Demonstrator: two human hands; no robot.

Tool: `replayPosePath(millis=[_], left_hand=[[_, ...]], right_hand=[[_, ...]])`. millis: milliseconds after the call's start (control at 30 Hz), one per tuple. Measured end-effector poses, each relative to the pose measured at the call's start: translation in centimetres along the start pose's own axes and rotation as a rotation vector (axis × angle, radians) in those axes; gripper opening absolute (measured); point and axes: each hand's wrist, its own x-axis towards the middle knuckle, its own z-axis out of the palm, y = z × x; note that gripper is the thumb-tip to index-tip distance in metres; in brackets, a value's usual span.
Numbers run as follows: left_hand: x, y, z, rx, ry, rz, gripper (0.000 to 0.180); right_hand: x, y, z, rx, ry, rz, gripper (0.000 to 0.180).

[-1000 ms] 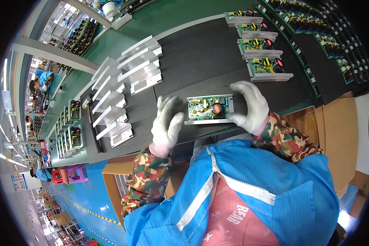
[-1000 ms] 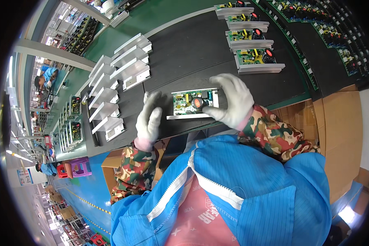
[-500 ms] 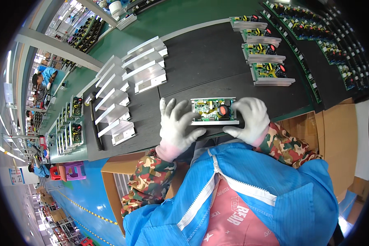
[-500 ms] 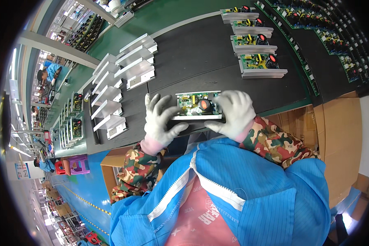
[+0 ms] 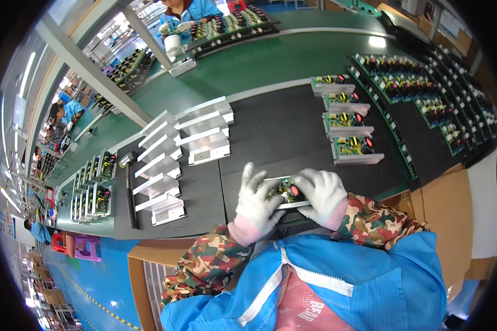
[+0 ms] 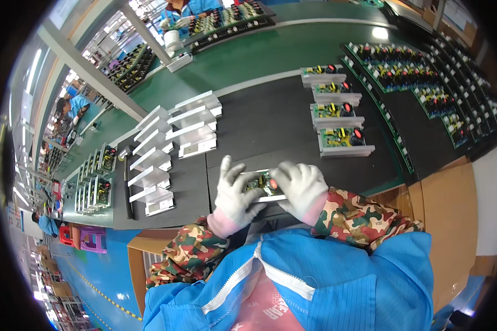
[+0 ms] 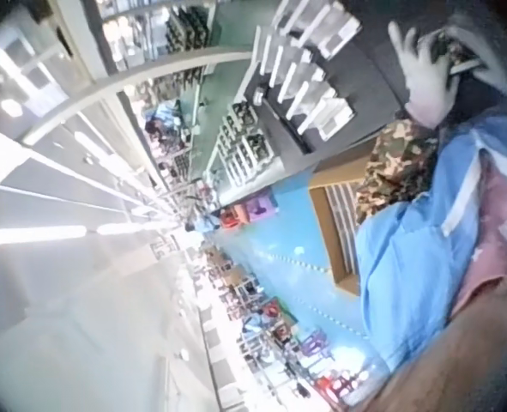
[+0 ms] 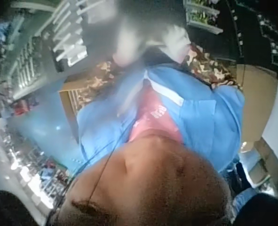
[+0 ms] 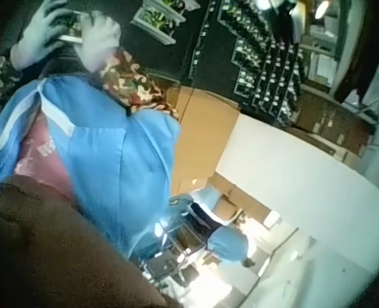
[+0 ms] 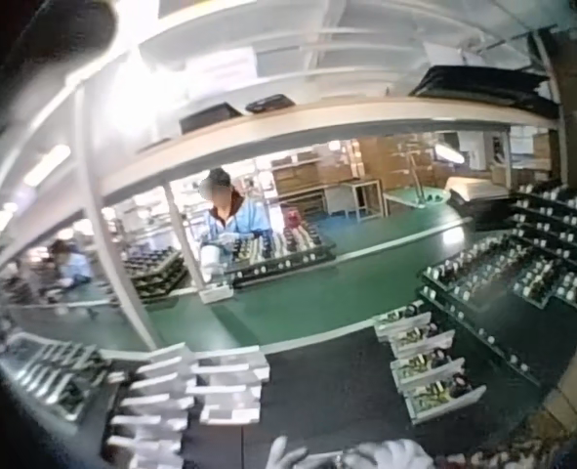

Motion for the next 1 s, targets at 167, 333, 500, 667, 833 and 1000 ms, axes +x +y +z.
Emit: replayPosePath(millis=[167,333,500,667,833,1000], left_hand=[[1.3,-0.2,-0.3,0.105,-0.036,-0.022,0.042],[2.2,-3.9,-5.8,0.299,0.119,-0.295,0.075],[5.8,-9.6,-7.8,0.503,0.106,-0.292,0.076],[0.3,-16.8,-7.3,0.721,-0.204,-0.528,0.086],[-0.3,-19.6,-5.9,0.679,-0.382,-0.462,0.077],[2.2,-16.6,-7.0,0.631,-0.182,-0.134,0.023]], right_hand=[[4.1,1.7,2.0,-0.168,-0.279,-0.316,0.025],[14.7,9.0,9.0,-0.442,-0.229,-0.29,0.018],[25.7,32.3,14.8,-0.547,-0.756,-0.028,0.036],[23.7,24.2,9.2,-0.489,-0.409,0.029,0.05],[19.7,29.4,-4.2,-0.558,-0.082,0.199,0.053],[10.5,36.8,-9.7,-0.423,-0.438,0.369,0.051]])
